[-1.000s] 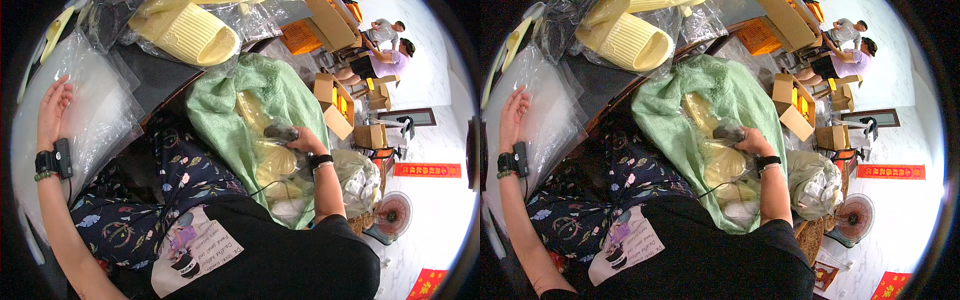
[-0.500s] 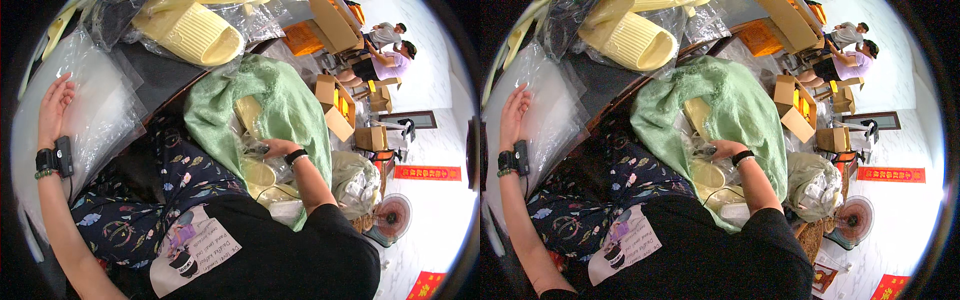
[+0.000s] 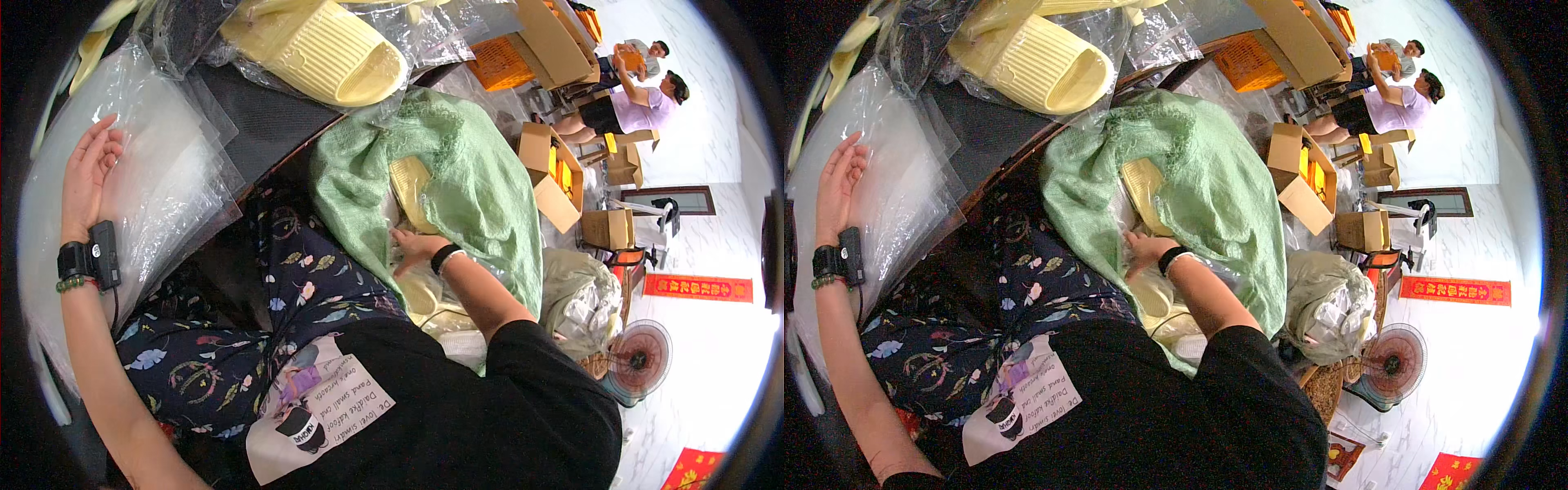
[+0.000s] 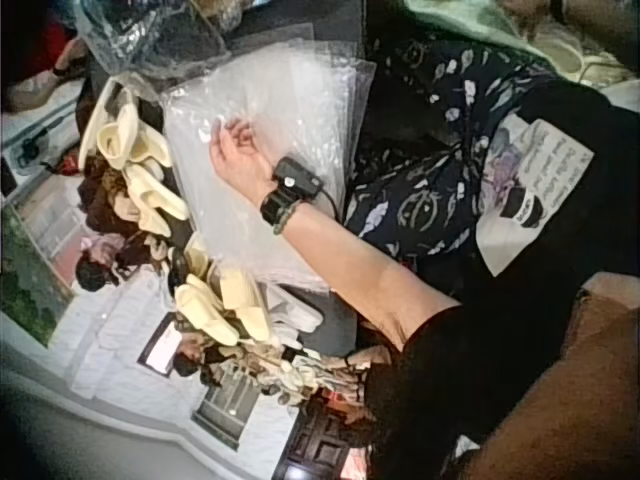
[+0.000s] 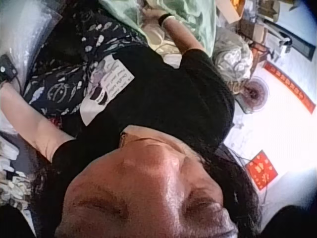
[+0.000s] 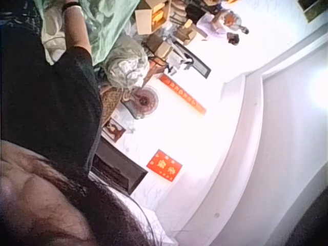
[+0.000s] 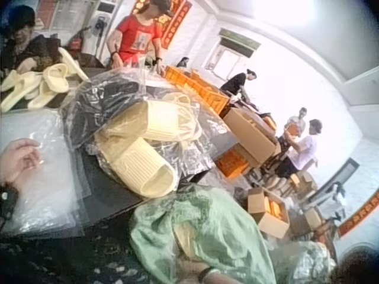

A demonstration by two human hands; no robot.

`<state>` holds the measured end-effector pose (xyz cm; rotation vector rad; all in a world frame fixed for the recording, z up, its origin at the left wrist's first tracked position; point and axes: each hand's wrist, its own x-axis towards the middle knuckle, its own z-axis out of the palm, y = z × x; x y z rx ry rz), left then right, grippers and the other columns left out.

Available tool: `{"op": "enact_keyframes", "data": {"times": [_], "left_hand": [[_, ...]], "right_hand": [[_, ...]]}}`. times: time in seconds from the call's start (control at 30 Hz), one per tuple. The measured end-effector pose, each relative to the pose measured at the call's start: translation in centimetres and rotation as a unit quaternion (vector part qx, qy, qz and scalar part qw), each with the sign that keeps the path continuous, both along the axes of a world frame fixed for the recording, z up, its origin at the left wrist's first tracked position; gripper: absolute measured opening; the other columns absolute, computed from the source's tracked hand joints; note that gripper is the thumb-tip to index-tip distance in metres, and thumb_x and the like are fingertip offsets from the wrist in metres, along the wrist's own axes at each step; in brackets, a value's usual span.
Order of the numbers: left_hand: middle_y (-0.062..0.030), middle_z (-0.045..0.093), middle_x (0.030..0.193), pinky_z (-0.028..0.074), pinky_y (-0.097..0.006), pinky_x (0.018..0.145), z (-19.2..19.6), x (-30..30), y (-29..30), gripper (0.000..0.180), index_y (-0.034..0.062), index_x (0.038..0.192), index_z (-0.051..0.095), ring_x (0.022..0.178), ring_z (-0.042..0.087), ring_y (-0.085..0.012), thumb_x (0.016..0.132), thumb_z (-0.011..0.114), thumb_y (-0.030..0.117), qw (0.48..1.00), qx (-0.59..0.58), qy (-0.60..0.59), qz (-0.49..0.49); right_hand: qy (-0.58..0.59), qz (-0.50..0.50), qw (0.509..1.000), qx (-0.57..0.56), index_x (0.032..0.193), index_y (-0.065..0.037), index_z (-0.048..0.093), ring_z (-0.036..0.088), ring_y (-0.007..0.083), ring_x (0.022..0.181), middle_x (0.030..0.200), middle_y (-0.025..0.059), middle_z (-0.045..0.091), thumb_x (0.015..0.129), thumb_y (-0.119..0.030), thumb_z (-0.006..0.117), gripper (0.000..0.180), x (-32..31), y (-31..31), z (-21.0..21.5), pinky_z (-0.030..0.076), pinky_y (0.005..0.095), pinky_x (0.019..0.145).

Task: Packaging yellow and black slippers into plastic bags in a manufacturing setting.

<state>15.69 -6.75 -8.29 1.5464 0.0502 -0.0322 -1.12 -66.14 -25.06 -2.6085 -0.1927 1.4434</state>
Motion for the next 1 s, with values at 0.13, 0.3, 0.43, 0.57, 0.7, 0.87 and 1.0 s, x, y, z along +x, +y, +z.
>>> {"op": "enact_keyframes", "data": {"times": [0.13,0.3,0.43,0.57,0.7,0.87,1.0], "left_hand": [[-0.0037,0.061,0.100,0.047,-0.015,0.071,0.1,-0.1,-0.3,0.032,-0.0007,0.128,0.054,0.081,0.056,-0.0041,0.099,0.052,0.013,1.000,-0.017,0.005,0.004],[-0.0032,0.060,0.098,0.047,-0.015,0.071,0.8,-0.8,-0.8,0.031,-0.0008,0.126,0.055,0.080,0.055,-0.0034,0.098,0.052,0.012,1.000,-0.014,-0.001,-0.009],[-0.0030,0.059,0.098,0.047,-0.014,0.071,0.8,-1.2,-0.2,0.031,-0.0010,0.126,0.055,0.081,0.055,-0.0032,0.098,0.052,0.013,1.000,-0.016,0.007,-0.003],[-0.0031,0.060,0.099,0.046,-0.014,0.071,0.5,0.8,-1.8,0.031,-0.0011,0.126,0.055,0.081,0.055,-0.0034,0.098,0.053,0.013,0.999,-0.030,0.004,-0.023],[-0.0036,0.060,0.099,0.047,-0.014,0.071,0.5,-0.8,0.4,0.032,-0.0014,0.126,0.055,0.081,0.055,-0.0037,0.098,0.053,0.013,1.000,-0.005,0.005,0.000],[-0.0041,0.061,0.100,0.047,-0.014,0.071,0.5,-0.6,-0.3,0.032,-0.0014,0.126,0.055,0.081,0.056,-0.0040,0.098,0.053,0.012,1.000,-0.022,0.007,-0.011],[-0.0015,0.060,0.102,0.045,-0.015,0.073,0.3,-0.3,-0.2,0.033,0.0017,0.129,0.054,0.082,0.055,-0.0030,0.099,0.051,0.015,1.000,-0.016,0.016,-0.011]], "right_hand": [[0.012,-0.004,1.000,-0.005,0.150,-0.002,0.009,0.047,0.0390,0.127,0.135,0.0288,0.048,0.054,-0.047,0.088,0.132,0.0,0.6,-2.3,0.039,0.0420,0.104],[0.074,0.005,0.997,-0.007,0.148,0.002,0.007,0.051,0.0379,0.123,0.132,0.0284,0.050,0.057,-0.040,0.087,0.128,0.9,0.8,-1.9,0.042,0.0390,0.102],[0.096,-0.016,0.995,-0.024,0.149,0.001,0.004,0.048,0.0372,0.126,0.136,0.0268,0.047,0.056,-0.036,0.086,0.129,0.3,1.4,-2.5,0.041,0.0400,0.103],[0.055,-0.009,0.998,-0.010,0.150,-0.001,-0.002,0.040,0.0380,0.133,0.148,0.0259,0.033,0.055,-0.038,0.087,0.136,-1.8,-3.0,-7.3,0.039,0.0433,0.105],[0.093,0.073,0.993,-0.015,0.150,-0.002,-0.007,0.036,0.0388,0.135,0.152,0.0253,0.025,0.053,-0.042,0.089,0.143,-1.0,0.9,-4.1,0.038,0.0454,0.106],[0.047,0.023,0.998,0.038,0.135,0.002,0.019,0.055,0.0408,0.114,0.119,0.0283,0.058,0.047,-0.022,0.094,0.117,-0.8,-0.1,-3.8,0.046,0.0410,0.095],[0.060,0.005,0.998,0.034,0.140,0.001,0.019,0.049,0.0380,0.125,0.132,0.0281,0.050,0.055,-0.021,0.091,0.113,-0.5,-0.6,-4.7,0.042,0.0462,0.100]]}}
